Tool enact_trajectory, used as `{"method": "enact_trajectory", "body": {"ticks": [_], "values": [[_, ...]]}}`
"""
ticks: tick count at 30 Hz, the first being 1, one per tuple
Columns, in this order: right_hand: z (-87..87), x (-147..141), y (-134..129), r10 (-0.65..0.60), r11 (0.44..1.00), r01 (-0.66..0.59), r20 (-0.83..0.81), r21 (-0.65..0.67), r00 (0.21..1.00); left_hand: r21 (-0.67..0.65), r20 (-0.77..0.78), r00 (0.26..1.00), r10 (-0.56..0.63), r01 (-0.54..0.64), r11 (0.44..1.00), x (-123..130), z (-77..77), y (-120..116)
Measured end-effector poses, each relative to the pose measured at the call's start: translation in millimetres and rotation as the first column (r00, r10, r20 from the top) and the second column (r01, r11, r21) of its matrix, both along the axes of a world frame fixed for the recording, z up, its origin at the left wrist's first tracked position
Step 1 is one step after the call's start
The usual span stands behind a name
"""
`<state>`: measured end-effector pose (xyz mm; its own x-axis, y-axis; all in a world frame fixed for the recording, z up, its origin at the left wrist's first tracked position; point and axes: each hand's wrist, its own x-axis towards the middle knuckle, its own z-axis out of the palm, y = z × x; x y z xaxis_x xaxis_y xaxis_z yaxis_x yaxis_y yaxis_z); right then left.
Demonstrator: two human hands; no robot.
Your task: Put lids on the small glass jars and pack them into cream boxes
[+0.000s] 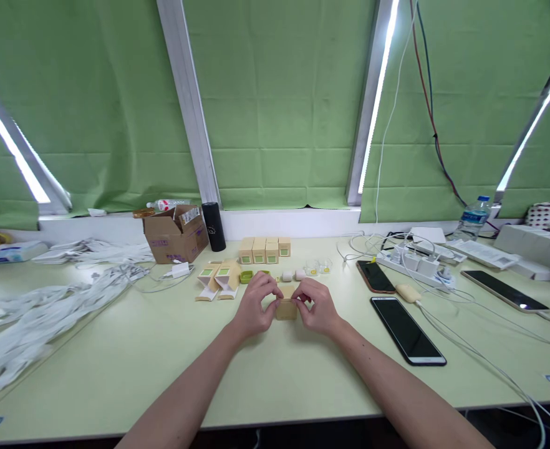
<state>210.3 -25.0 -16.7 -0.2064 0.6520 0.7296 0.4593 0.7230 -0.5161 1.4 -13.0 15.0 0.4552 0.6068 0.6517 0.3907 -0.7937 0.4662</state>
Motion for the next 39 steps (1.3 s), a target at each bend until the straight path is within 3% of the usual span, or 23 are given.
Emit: {"method": "enact_trajectory", "body": {"ticks": [14,16,19,23,28,33,35,39], "values": [[-4.0,0,1,0.01,1.0,-0.01,0.055,-0.001,0.998,0.008,-0.005,1.0,-0.023,0.024,1.0,0,-5.5,4],[-2.4,2,1,0.023,0.999,-0.021,0.047,-0.031,0.999,0.001,0.03,0.999,0.032,-0.032,0.999,1,-6.5,6],[0.7,7,1,0.055,0.991,-0.048,0.052,-0.127,0.997,-0.068,0.064,0.974,0.218,-0.213,0.975,2,-11.2,13],[3.4,14,4,0.063,0.975,-0.042,0.093,-0.217,0.994,-0.223,-0.053,0.943,0.327,-0.331,0.917,1,-19.0,21],[0.1,13,10,-0.064,0.965,0.104,0.17,-0.243,0.983,-0.228,-0.097,0.931,0.352,-0.365,0.903,2,-19.3,21],[-2.6,9,13,-0.267,0.885,0.35,0.282,-0.308,0.922,-0.232,-0.15,0.912,0.382,-0.408,0.883,0,-17.1,20],[-1.1,9,12,-0.241,0.894,0.32,0.266,-0.314,0.933,-0.222,-0.126,0.907,0.402,-0.421,0.88,0,-18.0,22],[3.9,10,5,-0.048,0.96,0.089,0.157,-0.267,0.987,-0.298,-0.061,0.934,0.352,-0.354,0.887,1,-21.4,25]]}}
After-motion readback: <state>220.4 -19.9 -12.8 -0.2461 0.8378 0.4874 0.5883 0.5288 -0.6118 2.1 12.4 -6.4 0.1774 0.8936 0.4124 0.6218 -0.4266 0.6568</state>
